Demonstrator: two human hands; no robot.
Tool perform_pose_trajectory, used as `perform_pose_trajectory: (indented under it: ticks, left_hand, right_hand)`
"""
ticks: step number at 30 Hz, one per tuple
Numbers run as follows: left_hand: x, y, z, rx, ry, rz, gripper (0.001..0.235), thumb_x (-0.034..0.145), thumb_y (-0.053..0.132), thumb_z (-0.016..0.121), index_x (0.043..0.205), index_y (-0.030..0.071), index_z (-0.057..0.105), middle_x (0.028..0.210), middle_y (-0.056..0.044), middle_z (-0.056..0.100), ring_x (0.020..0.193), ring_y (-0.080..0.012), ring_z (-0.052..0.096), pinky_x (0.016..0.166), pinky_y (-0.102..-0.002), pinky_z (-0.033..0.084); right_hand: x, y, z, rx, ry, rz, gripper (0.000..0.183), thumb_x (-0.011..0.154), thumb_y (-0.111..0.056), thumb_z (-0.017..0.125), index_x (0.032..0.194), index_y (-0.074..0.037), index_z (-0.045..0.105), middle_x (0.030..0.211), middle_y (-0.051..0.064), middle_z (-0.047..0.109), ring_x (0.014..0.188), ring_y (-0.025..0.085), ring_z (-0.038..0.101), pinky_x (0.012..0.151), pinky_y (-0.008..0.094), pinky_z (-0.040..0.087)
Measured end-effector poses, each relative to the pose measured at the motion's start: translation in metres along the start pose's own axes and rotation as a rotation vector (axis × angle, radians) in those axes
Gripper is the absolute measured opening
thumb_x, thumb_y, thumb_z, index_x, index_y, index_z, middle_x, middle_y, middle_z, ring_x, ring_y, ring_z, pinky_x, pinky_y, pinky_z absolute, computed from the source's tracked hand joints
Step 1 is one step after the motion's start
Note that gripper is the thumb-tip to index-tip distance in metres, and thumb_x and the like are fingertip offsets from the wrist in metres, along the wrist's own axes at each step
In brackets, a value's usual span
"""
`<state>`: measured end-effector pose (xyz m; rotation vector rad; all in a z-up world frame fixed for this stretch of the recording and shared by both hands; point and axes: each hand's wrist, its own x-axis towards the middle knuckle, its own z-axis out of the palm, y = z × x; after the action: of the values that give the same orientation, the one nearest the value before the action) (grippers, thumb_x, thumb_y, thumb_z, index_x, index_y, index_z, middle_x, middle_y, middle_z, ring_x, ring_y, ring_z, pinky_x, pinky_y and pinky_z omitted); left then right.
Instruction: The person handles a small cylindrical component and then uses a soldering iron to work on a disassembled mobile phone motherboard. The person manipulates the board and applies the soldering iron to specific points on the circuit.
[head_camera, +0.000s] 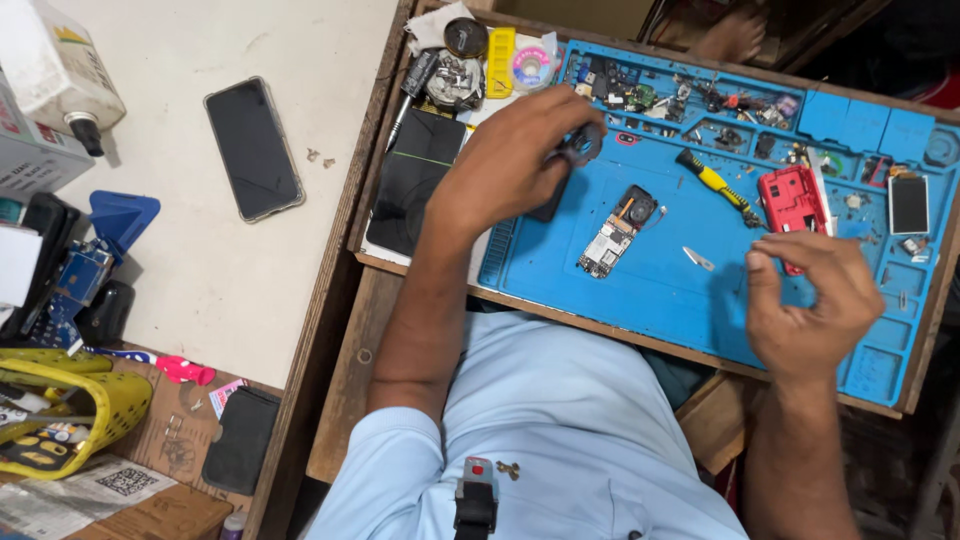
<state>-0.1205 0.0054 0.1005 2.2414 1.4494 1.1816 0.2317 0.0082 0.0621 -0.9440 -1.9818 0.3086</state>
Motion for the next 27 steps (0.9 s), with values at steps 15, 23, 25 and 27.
perform_pose_trajectory:
  ticks: [15, 23, 25, 27]
  left_hand:
    - [0.068, -0.060, 0.078, -0.907, -0.168, -0.002, 0.034, 0.089, -0.005, 0.081, 0.110, 0.006, 0.057, 0.110, -0.002, 0.068, 0.109, -0.0112, 0.070, 0.093, -0.027, 0.061]
    - [0.052, -0.047, 0.122, -1.174, 0.216, -0.115, 0.030, 0.086, -0.002, 0.082, 0.097, 0.006, 0.056, 0.109, -0.002, 0.064, 0.098, -0.0067, 0.067, 0.082, -0.023, 0.061]
    - [0.053, -0.046, 0.121, -1.279, 0.235, -0.225, 0.028, 0.086, 0.001, 0.083, 0.097, 0.006, 0.058, 0.103, -0.002, 0.064, 0.094, -0.0081, 0.068, 0.082, -0.023, 0.061]
    - [0.054, -0.046, 0.120, -1.280, 0.260, -0.260, 0.027, 0.086, 0.003, 0.085, 0.096, 0.005, 0.060, 0.099, -0.003, 0.065, 0.090, -0.0089, 0.068, 0.081, -0.024, 0.060]
  right_hand:
    - [0.042, -0.045, 0.002, -0.044, -0.283, 0.130, 0.042, 0.088, -0.007, 0.083, 0.128, -0.002, 0.069, 0.109, 0.013, 0.074, 0.099, 0.021, 0.074, 0.088, 0.032, 0.058]
    - [0.104, -0.035, 0.042, 0.339, -0.324, 0.308, 0.055, 0.094, 0.002, 0.074, 0.145, -0.002, 0.054, 0.123, 0.012, 0.067, 0.102, 0.013, 0.068, 0.084, 0.024, 0.057]
    - [0.114, -0.033, 0.053, 0.417, -0.313, 0.282, 0.051, 0.097, 0.004, 0.072, 0.145, -0.001, 0.056, 0.126, 0.010, 0.066, 0.104, 0.012, 0.066, 0.087, 0.023, 0.057]
    - [0.123, -0.031, 0.060, 0.465, -0.306, 0.252, 0.048, 0.099, 0.006, 0.071, 0.145, -0.001, 0.057, 0.126, 0.009, 0.065, 0.106, 0.011, 0.065, 0.090, 0.023, 0.057]
